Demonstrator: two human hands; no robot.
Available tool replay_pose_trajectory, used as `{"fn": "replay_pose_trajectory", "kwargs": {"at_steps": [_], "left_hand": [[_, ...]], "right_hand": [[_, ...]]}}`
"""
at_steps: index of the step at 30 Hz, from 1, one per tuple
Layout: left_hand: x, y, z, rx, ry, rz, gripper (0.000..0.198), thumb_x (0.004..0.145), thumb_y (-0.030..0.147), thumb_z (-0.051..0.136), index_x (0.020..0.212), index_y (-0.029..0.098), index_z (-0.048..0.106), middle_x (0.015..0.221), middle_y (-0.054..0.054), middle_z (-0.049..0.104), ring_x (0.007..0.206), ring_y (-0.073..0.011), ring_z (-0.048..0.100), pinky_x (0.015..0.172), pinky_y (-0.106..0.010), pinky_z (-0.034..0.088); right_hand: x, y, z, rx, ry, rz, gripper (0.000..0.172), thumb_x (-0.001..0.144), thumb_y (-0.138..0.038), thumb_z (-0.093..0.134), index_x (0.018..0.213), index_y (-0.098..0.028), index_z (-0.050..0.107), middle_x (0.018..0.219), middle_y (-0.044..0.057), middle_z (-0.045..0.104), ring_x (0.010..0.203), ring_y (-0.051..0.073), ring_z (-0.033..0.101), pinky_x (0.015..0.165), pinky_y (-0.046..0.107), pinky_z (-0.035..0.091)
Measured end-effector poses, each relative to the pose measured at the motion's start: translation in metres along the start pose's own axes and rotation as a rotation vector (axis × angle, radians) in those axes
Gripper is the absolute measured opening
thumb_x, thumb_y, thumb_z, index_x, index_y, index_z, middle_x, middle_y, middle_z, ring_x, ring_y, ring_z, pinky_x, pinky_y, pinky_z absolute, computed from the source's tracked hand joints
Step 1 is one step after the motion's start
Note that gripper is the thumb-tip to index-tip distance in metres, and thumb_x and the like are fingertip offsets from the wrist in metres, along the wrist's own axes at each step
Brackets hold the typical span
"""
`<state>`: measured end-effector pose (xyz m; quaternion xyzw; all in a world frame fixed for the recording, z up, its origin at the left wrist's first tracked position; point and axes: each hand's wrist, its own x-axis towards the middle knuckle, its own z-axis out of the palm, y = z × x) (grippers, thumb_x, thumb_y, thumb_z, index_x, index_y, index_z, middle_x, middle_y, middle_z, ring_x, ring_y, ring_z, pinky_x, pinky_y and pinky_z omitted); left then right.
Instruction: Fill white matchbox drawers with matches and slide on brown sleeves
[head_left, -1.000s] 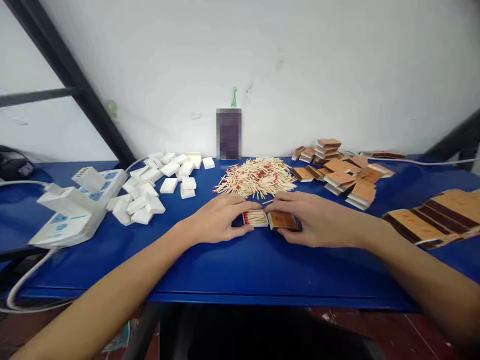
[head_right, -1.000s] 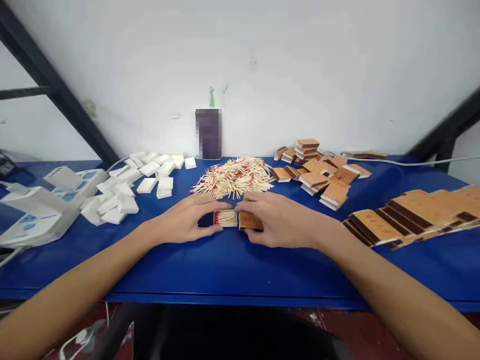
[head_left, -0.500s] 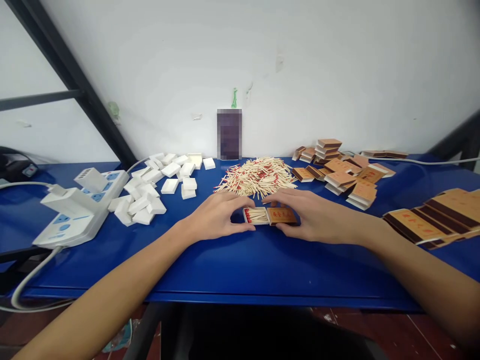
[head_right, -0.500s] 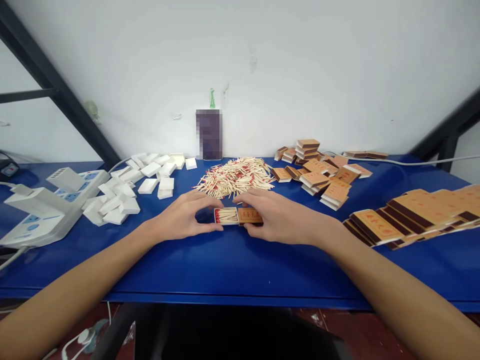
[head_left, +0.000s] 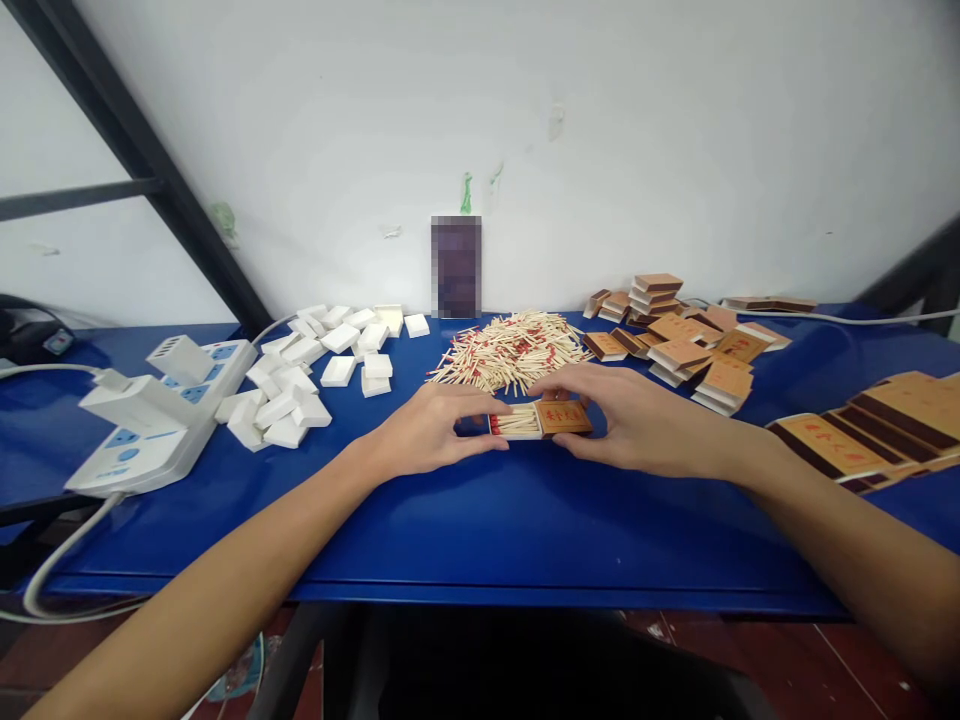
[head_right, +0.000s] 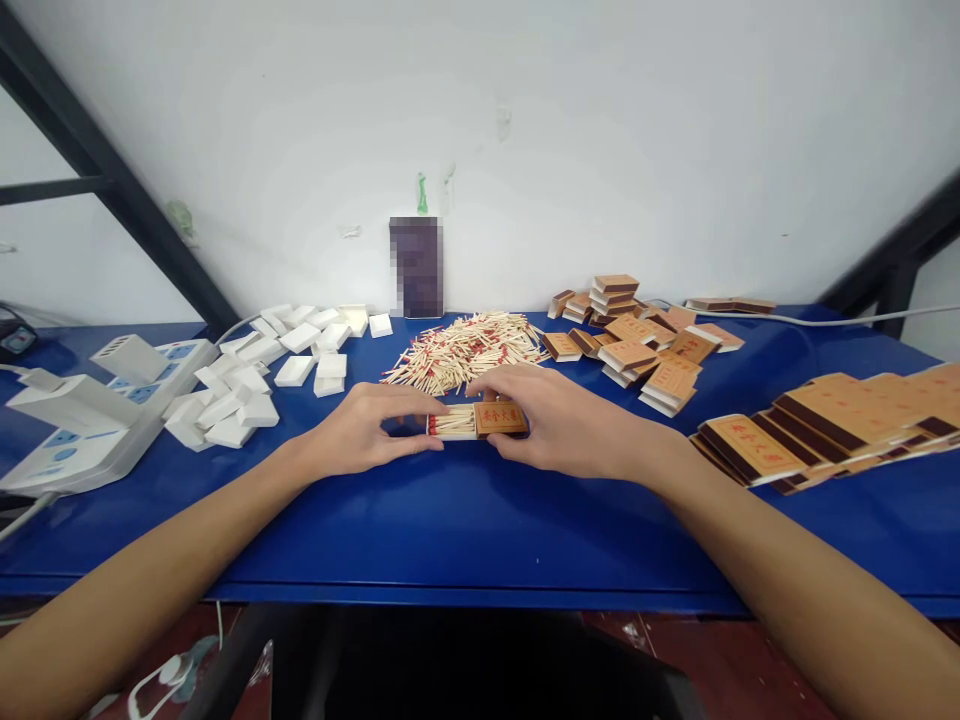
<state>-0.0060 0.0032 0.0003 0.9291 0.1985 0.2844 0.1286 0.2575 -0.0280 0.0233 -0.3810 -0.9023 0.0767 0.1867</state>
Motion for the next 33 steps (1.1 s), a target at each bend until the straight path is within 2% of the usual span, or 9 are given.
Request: {"fn": "replay_pose_trajectory", "kwargs": {"at_steps": [4,7,11,19,24,33], "left_hand": [[0.0001,0.0007,-0.0024,0.053,-0.084,0.009,0.031,0.092,0.033,0.066,0.117,0.015,0.067,0.104,-0.007,0.073,0.089,-0.0171,0.070,0.079,-0.027,0.054],[-0.0004,0.0017,-0.0035,0.161,-0.145,0.028,0.034,0.097,0.034,0.057,0.127,0.020,0.063,0.110,-0.007,0.071,0.094,-0.0179,0.069,0.079,-0.028,0.053],[-0.0014,0.0032,-0.0026,0.323,-0.175,0.066,0.032,0.101,0.036,0.048,0.126,0.025,0.065,0.116,-0.007,0.068,0.097,-0.0191,0.068,0.079,-0.028,0.053],[-0.0010,0.0049,-0.0023,0.434,-0.152,0.114,0.035,0.103,0.036,0.041,0.126,0.026,0.065,0.113,-0.008,0.066,0.092,-0.0189,0.067,0.074,-0.028,0.053],[-0.0016,0.0040,-0.0018,0.440,-0.112,0.132,0.034,0.103,0.036,0.041,0.125,0.028,0.065,0.115,-0.009,0.066,0.095,-0.0193,0.066,0.076,-0.029,0.053],[-0.0008,0.0058,-0.0005,0.409,-0.078,0.151,0.033,0.103,0.035,0.041,0.122,0.026,0.067,0.114,-0.009,0.067,0.093,-0.0190,0.067,0.076,-0.029,0.052]], "right_hand": [[0.0017,-0.0015,-0.0030,0.042,-0.068,-0.010,0.030,0.084,-0.028,0.062,0.113,-0.023,0.061,0.110,0.005,0.069,0.098,0.022,0.065,0.084,0.035,0.049],[0.0031,-0.0019,-0.0036,0.067,-0.110,-0.004,0.027,0.087,-0.033,0.060,0.113,-0.023,0.062,0.109,0.005,0.069,0.095,0.022,0.064,0.082,0.034,0.049],[0.0041,-0.0028,-0.0027,0.082,-0.125,0.019,0.027,0.088,-0.037,0.060,0.111,-0.023,0.063,0.106,0.005,0.070,0.093,0.022,0.065,0.080,0.034,0.049],[0.0050,-0.0046,-0.0013,0.086,-0.087,0.010,0.026,0.087,-0.036,0.062,0.109,-0.022,0.064,0.104,0.005,0.071,0.092,0.021,0.065,0.080,0.034,0.049],[0.0055,-0.0057,-0.0035,0.108,-0.043,0.020,0.026,0.084,-0.036,0.064,0.106,-0.024,0.066,0.102,0.005,0.072,0.090,0.022,0.067,0.078,0.035,0.050],[0.0055,-0.0064,-0.0042,0.108,-0.040,0.007,0.022,0.085,-0.035,0.064,0.103,-0.023,0.065,0.100,0.004,0.072,0.088,0.021,0.066,0.076,0.032,0.049]]}}
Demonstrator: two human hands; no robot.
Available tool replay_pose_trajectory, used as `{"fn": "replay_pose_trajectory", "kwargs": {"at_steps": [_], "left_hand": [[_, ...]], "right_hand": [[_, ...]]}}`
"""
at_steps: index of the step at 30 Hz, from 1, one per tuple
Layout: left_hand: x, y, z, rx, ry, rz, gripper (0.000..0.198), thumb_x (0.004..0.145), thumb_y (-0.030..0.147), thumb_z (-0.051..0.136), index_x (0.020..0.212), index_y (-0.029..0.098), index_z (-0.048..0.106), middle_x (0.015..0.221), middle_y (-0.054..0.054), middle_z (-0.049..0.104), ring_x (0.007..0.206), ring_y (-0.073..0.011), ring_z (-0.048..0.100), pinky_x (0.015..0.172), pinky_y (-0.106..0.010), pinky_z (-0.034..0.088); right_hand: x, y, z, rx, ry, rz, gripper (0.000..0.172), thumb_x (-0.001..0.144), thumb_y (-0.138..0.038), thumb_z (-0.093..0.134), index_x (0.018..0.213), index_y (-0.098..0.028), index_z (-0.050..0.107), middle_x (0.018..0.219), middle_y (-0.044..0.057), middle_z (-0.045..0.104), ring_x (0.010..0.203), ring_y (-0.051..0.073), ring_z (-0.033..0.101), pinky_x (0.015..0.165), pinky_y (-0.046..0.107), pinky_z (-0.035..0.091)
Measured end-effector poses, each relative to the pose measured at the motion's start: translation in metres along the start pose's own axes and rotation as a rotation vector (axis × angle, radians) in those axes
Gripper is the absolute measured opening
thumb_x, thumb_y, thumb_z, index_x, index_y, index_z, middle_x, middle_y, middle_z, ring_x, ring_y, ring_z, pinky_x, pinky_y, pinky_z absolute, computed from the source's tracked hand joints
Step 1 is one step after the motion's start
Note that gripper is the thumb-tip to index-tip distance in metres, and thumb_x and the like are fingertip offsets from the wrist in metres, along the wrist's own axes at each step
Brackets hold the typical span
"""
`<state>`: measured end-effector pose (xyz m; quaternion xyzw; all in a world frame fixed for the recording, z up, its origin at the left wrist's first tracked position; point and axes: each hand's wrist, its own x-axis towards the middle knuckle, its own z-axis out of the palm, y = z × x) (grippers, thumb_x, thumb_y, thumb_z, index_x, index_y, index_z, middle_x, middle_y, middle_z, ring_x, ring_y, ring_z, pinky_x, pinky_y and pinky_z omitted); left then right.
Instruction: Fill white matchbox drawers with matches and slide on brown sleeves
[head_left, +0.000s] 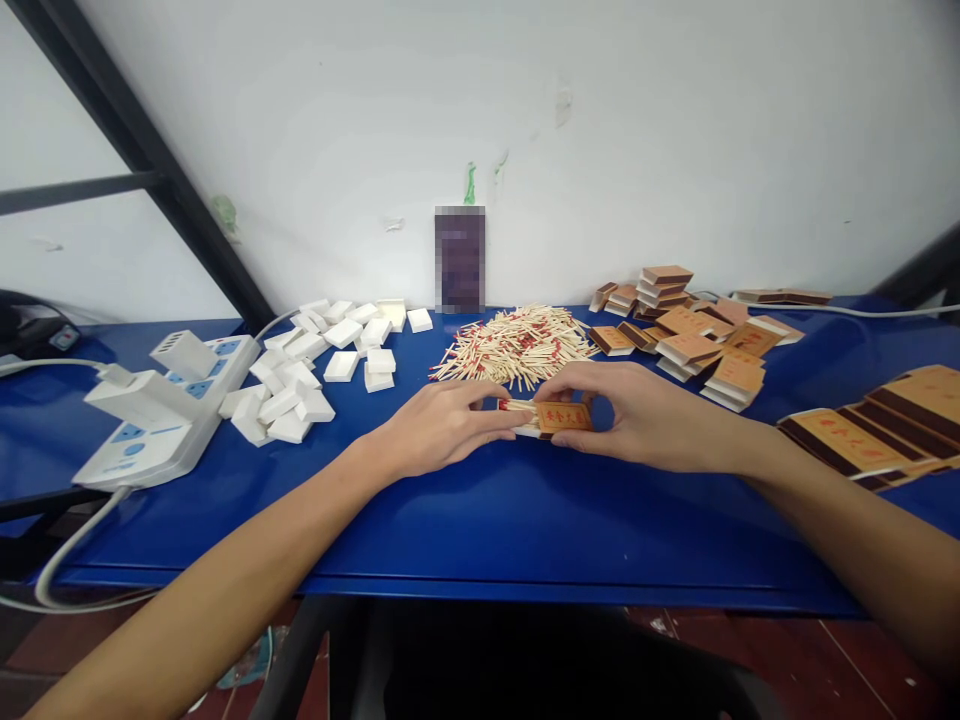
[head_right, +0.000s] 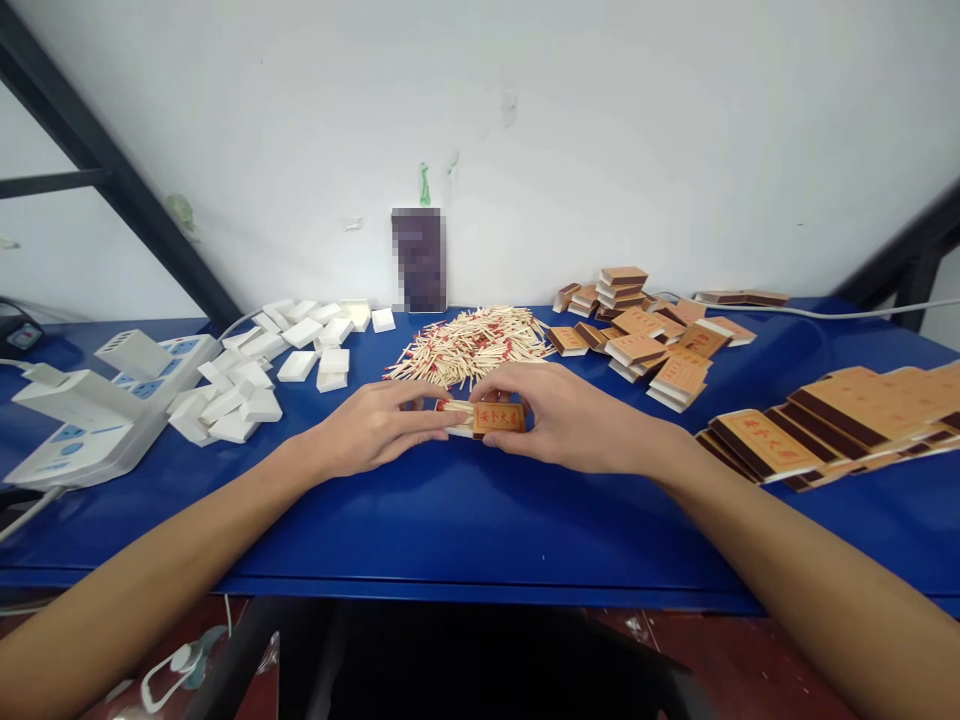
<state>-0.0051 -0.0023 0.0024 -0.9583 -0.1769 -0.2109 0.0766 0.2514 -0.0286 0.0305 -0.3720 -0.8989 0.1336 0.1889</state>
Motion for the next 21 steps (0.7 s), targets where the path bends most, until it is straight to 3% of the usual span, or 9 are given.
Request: {"fn": "replay_pose_trajectory", "kwargs": {"at_steps": [6,10,14,17,21], "left_hand": [[0.001,0.002,0.003,-0.118,0.022,-0.036,0.035,0.103,0.036,0.044,0.132,0.023,0.059,0.115,-0.010,0.067,0.097,-0.0192,0.066,0.082,-0.031,0.053],[-0.001,0.003,0.009,-0.291,0.098,-0.117,0.058,0.096,0.045,0.056,0.146,0.023,0.041,0.115,-0.009,0.069,0.097,-0.0192,0.067,0.085,-0.032,0.054],[0.000,0.004,0.012,-0.431,0.127,-0.207,0.065,0.089,0.048,0.066,0.146,0.027,0.041,0.124,-0.008,0.067,0.095,-0.0187,0.068,0.078,-0.028,0.055],[0.003,0.005,0.011,-0.519,0.093,-0.360,0.066,0.085,0.050,0.070,0.141,0.026,0.046,0.104,-0.003,0.071,0.077,-0.0150,0.066,0.067,-0.025,0.052],[0.008,0.008,0.008,-0.635,0.052,-0.539,0.043,0.091,0.048,0.061,0.122,0.019,0.060,0.072,0.003,0.066,0.058,-0.0103,0.056,0.059,-0.023,0.046]], "right_hand": [[0.001,-0.002,0.007,0.001,0.079,-0.032,0.025,0.085,-0.037,0.065,0.106,-0.023,0.064,0.100,0.005,0.072,0.088,0.021,0.066,0.079,0.034,0.050],[0.002,-0.005,0.012,0.042,0.104,-0.047,0.030,0.085,-0.036,0.066,0.111,-0.023,0.063,0.105,0.006,0.072,0.094,0.022,0.066,0.082,0.035,0.050],[0.002,-0.004,0.018,0.042,0.139,-0.095,0.029,0.086,-0.034,0.064,0.112,-0.024,0.063,0.107,0.006,0.072,0.096,0.022,0.066,0.084,0.036,0.050],[0.002,-0.002,0.020,0.019,0.190,-0.108,0.024,0.086,-0.033,0.064,0.109,-0.024,0.063,0.104,0.006,0.071,0.094,0.022,0.065,0.082,0.036,0.050],[0.002,0.001,0.020,-0.004,0.212,-0.140,0.022,0.087,-0.032,0.063,0.107,-0.023,0.062,0.101,0.006,0.069,0.093,0.022,0.063,0.080,0.036,0.050]]}}
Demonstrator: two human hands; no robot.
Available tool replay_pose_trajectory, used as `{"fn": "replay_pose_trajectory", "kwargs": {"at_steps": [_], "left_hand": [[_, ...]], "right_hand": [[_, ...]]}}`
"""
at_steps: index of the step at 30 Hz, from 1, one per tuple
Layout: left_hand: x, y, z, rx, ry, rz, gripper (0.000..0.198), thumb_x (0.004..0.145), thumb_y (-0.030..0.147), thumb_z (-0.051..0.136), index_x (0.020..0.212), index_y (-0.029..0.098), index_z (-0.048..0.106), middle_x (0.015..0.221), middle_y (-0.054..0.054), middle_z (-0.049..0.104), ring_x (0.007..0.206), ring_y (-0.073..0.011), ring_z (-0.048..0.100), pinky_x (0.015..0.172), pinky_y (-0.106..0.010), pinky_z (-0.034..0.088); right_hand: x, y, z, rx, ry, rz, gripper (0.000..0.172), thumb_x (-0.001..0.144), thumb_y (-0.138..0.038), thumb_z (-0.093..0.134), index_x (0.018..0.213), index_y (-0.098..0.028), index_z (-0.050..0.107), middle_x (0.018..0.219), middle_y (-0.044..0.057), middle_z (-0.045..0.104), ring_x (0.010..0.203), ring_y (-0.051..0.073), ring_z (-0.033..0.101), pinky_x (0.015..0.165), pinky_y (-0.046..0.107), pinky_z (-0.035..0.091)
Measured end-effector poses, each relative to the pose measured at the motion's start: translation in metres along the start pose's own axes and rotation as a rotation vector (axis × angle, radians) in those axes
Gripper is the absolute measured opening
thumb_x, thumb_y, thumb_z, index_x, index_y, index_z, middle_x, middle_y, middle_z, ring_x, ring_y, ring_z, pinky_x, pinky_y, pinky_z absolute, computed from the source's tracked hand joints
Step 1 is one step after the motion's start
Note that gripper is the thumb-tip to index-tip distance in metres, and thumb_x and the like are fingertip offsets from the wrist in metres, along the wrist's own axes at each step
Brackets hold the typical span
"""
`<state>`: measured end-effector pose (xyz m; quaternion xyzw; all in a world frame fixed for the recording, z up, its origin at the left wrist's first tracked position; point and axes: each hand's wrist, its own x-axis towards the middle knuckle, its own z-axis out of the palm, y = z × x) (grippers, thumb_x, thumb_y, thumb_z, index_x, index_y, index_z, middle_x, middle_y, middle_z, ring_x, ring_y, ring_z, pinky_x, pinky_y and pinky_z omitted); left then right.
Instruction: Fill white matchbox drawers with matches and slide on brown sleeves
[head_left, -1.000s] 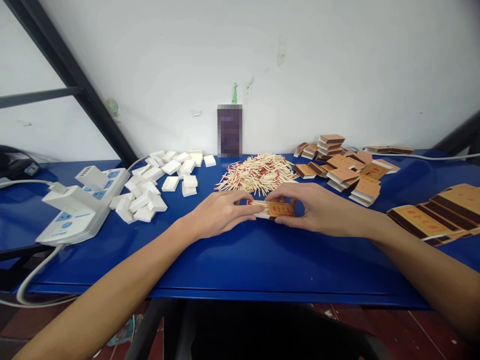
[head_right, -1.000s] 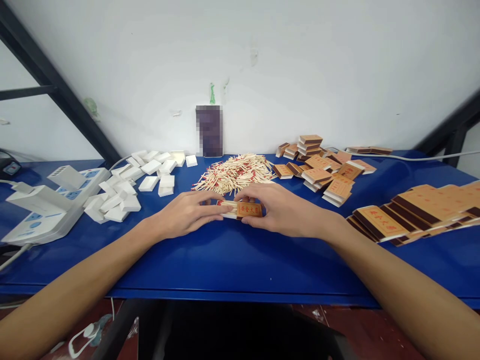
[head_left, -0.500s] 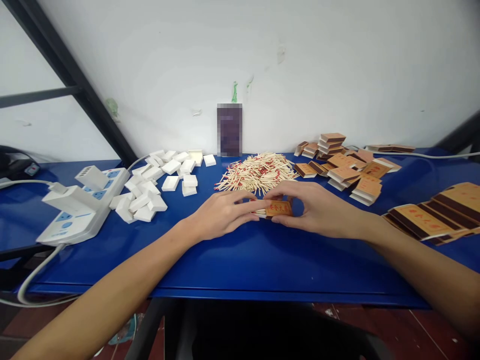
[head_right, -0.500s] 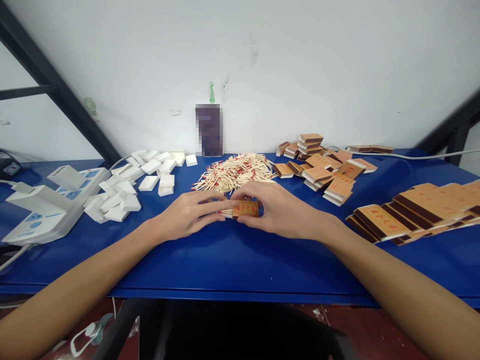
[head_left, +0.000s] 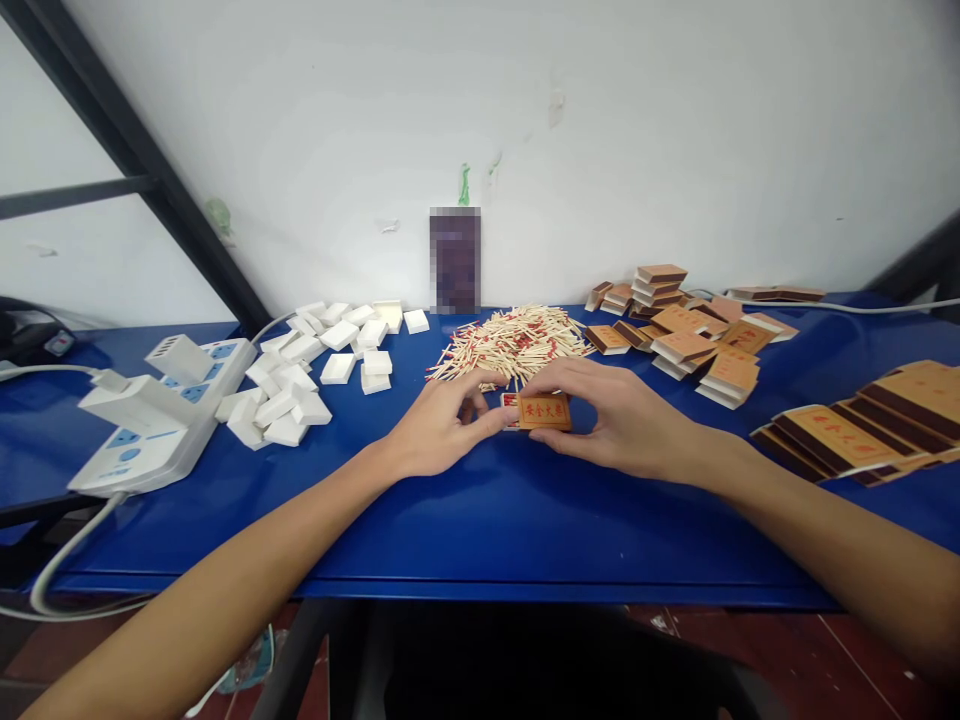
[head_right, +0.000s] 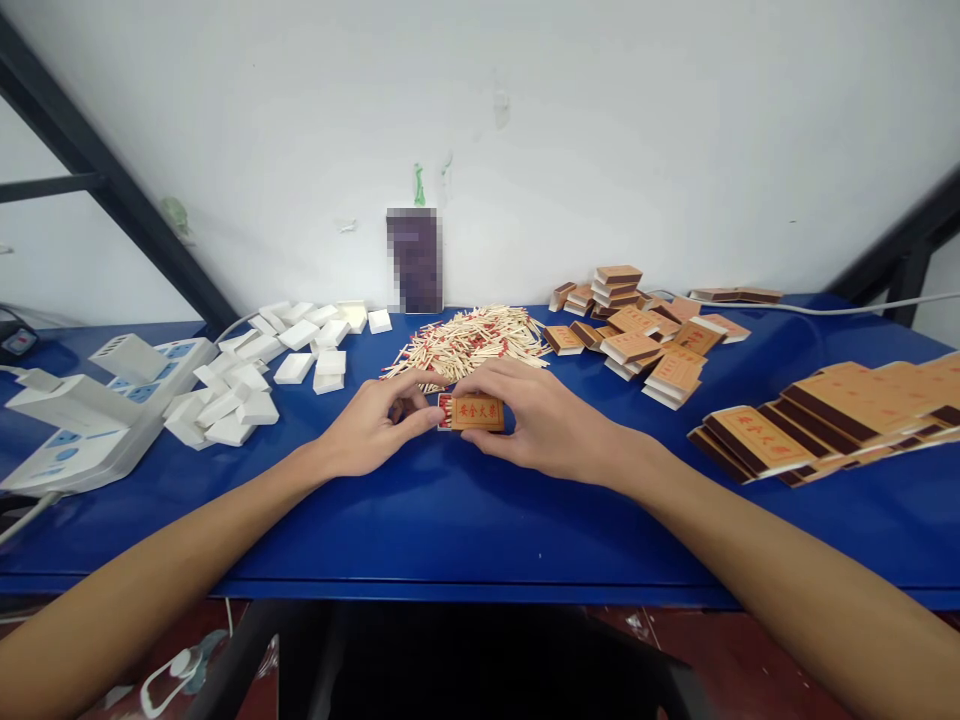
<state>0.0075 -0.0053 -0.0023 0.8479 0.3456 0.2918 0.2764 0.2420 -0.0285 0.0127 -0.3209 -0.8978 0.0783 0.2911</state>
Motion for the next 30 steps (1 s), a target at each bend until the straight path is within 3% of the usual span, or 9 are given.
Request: {"fn": "replay_pose_trajectory", "kwargs": {"at_steps": [6,12,22,30], "left_hand": [[0.000,0.005,0.004,-0.227,-0.028,-0.065,0.037,0.086,0.038,0.066,0.116,0.017,0.061,0.079,0.000,0.066,0.067,-0.0118,0.061,0.060,-0.023,0.049],[0.001,0.007,0.005,-0.395,-0.031,-0.183,0.029,0.084,0.034,0.068,0.105,0.015,0.061,0.072,0.000,0.067,0.066,-0.0127,0.065,0.063,-0.024,0.052],[0.005,0.003,0.004,-0.468,-0.036,-0.196,0.022,0.089,0.033,0.063,0.099,0.014,0.061,0.070,0.000,0.068,0.063,-0.0113,0.065,0.061,-0.022,0.052],[0.005,0.002,0.005,-0.533,-0.051,-0.225,0.018,0.092,0.030,0.060,0.099,0.014,0.057,0.067,0.000,0.067,0.063,-0.0113,0.067,0.062,-0.022,0.054]], "right_hand": [[0.000,0.000,0.003,0.001,0.011,-0.008,0.021,0.087,-0.030,0.063,0.107,-0.023,0.061,0.100,0.007,0.067,0.093,0.022,0.062,0.080,0.036,0.050],[-0.001,0.001,0.009,-0.011,-0.007,-0.020,0.024,0.086,-0.028,0.064,0.110,-0.024,0.060,0.106,0.008,0.066,0.099,0.023,0.062,0.085,0.038,0.051],[-0.001,0.003,0.011,-0.034,-0.009,-0.007,0.038,0.084,-0.023,0.063,0.121,-0.024,0.054,0.109,0.008,0.063,0.098,0.023,0.060,0.084,0.038,0.050],[-0.001,0.000,0.011,-0.042,0.017,-0.017,0.029,0.085,-0.025,0.065,0.113,-0.022,0.058,0.105,0.008,0.064,0.095,0.023,0.061,0.082,0.035,0.050]]}}
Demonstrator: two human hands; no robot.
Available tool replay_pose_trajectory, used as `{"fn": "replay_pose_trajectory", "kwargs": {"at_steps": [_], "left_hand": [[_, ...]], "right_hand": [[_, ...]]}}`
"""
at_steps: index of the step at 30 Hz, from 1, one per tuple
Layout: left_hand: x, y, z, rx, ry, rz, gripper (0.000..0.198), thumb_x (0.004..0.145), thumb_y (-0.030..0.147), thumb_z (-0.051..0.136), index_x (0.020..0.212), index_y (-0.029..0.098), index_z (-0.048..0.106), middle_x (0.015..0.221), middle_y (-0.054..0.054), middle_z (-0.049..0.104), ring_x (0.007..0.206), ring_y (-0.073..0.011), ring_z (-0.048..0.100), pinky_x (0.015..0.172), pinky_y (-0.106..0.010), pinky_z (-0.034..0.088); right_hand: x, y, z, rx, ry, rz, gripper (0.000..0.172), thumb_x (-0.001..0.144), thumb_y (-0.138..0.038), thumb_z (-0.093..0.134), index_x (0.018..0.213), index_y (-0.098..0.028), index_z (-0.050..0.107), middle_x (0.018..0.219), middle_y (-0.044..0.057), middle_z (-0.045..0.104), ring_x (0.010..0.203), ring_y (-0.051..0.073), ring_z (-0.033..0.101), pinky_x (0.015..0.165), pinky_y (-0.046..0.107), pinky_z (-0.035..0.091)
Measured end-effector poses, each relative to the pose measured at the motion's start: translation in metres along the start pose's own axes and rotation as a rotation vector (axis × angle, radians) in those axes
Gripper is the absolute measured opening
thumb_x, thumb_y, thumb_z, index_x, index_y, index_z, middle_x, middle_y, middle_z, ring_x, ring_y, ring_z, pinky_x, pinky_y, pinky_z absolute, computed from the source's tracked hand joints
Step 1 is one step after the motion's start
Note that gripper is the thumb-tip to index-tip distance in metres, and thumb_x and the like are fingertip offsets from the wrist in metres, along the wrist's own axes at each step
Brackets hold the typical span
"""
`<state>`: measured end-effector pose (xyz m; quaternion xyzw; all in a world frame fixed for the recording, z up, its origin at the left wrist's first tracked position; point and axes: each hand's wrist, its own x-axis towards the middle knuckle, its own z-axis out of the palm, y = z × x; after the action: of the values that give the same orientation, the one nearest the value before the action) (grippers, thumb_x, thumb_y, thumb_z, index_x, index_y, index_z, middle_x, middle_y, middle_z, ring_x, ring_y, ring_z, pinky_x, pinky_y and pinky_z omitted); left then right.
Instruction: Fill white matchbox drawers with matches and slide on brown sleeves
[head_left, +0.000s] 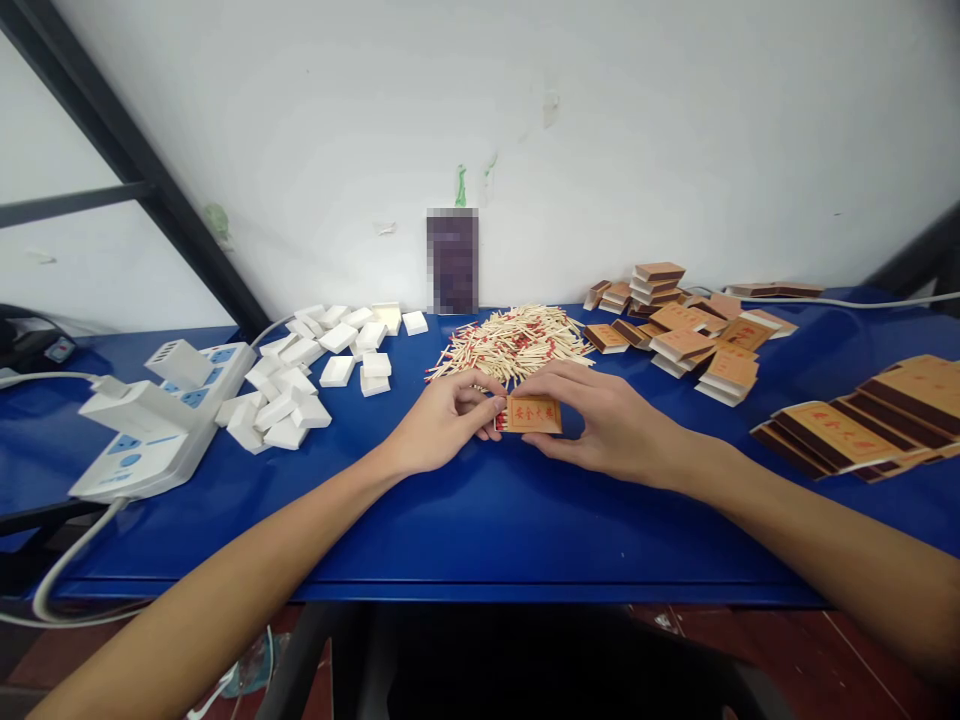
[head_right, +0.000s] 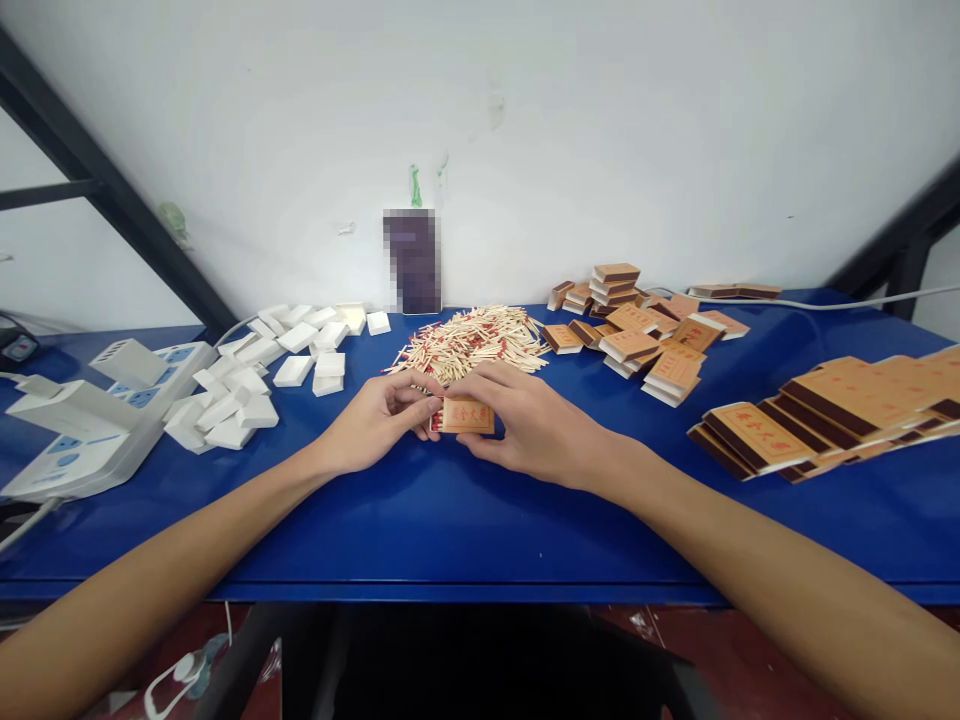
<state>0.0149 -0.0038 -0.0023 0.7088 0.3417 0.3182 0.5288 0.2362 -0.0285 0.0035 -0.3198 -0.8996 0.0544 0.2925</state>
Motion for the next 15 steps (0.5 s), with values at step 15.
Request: {"fn": "replay_pose_trajectory", "kwargs": {"at_steps": [15], "left_hand": [[-0.0041,0.0015,-0.0034,-0.010,-0.125,0.056,0.036,0.089,0.043,0.065,0.109,0.015,0.055,0.064,0.003,0.061,0.060,-0.0109,0.061,0.059,-0.021,0.048]], "right_hand": [[-0.0031,-0.0003,0.0064,0.085,0.111,-0.156,0.026,0.087,-0.026,0.067,0.113,-0.023,0.061,0.102,0.006,0.070,0.094,0.020,0.064,0.082,0.034,0.052]]}}
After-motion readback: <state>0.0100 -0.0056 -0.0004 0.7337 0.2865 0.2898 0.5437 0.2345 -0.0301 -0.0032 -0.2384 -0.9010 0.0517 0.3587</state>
